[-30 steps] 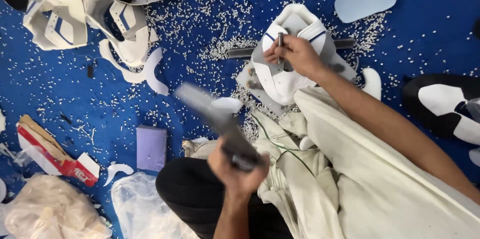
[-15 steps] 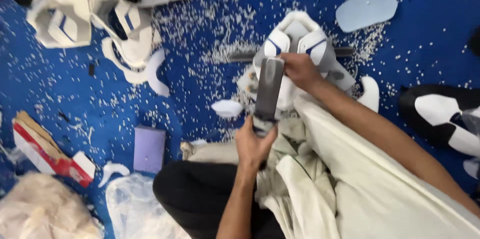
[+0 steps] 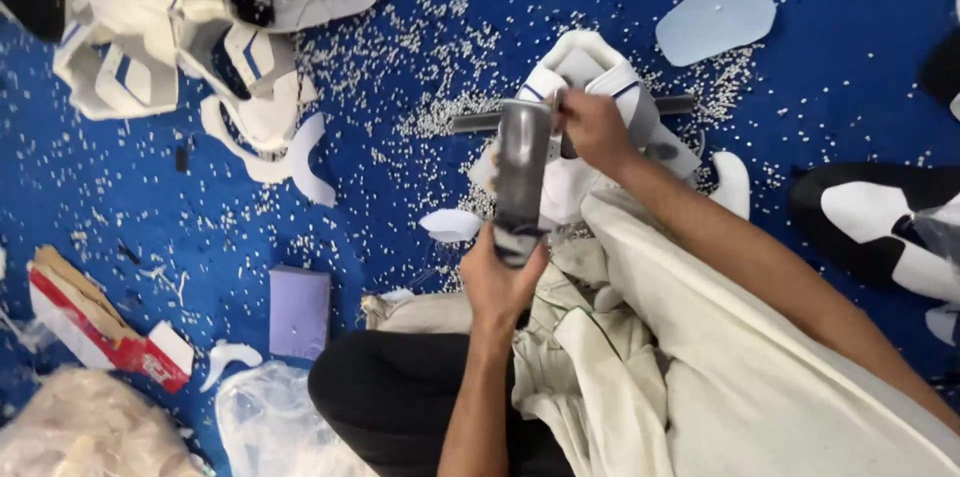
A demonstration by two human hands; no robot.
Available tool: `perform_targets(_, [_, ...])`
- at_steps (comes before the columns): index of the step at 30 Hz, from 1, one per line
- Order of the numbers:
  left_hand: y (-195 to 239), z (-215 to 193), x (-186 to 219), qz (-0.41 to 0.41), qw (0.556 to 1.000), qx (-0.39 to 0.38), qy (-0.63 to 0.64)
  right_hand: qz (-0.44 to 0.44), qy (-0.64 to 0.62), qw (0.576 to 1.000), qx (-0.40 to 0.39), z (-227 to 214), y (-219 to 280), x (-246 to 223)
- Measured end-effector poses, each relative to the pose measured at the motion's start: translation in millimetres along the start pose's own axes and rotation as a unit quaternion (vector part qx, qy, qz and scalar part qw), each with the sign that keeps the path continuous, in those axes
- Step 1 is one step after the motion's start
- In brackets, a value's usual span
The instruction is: The person punches holes into shoe upper components using a manual punch tool.
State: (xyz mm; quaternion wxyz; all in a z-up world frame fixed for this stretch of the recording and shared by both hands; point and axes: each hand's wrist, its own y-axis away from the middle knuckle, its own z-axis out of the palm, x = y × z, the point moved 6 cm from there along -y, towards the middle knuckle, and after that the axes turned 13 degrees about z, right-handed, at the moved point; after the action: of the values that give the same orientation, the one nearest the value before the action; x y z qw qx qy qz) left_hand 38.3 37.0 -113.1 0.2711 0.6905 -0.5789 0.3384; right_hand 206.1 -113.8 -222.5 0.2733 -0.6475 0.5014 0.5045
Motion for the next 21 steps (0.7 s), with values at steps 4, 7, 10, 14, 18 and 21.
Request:
perform_targets(4, [-2, -34, 43, 0.051, 0.991, 0.070, 0.100, 0.099, -0.352, 0.931, -0.022, 0, -23, 12])
perform_targets(7, [-9, -27, 44, 0.275, 0.946, 0.162, 0.049, 0.030, -0.223, 0.974, -0.014, -1, -11, 1])
perform_targets(10, [-13, 13, -9, 0.126, 0.984, 0.056, 0.110, -0.126, 0.163, 0.979, 0.009, 2, 8, -5])
perform_targets(14, [-4, 6, -6, -0.026, 0.999, -0.018, 0.018, 0.040, 0.013, 0.999, 0.031, -15, -17, -13])
perform_targets(18, [-5, -35, 44, 0.091, 0.984, 0.089, 0.128, 0.102, -0.298, 0.949, -0.012, -11, -35, 7])
perform_targets(21, [-9, -13, 18, 0.188, 0.961, 0.133, 0.155, 0.020, -0.190, 0.982, -0.001, -13, -25, -7])
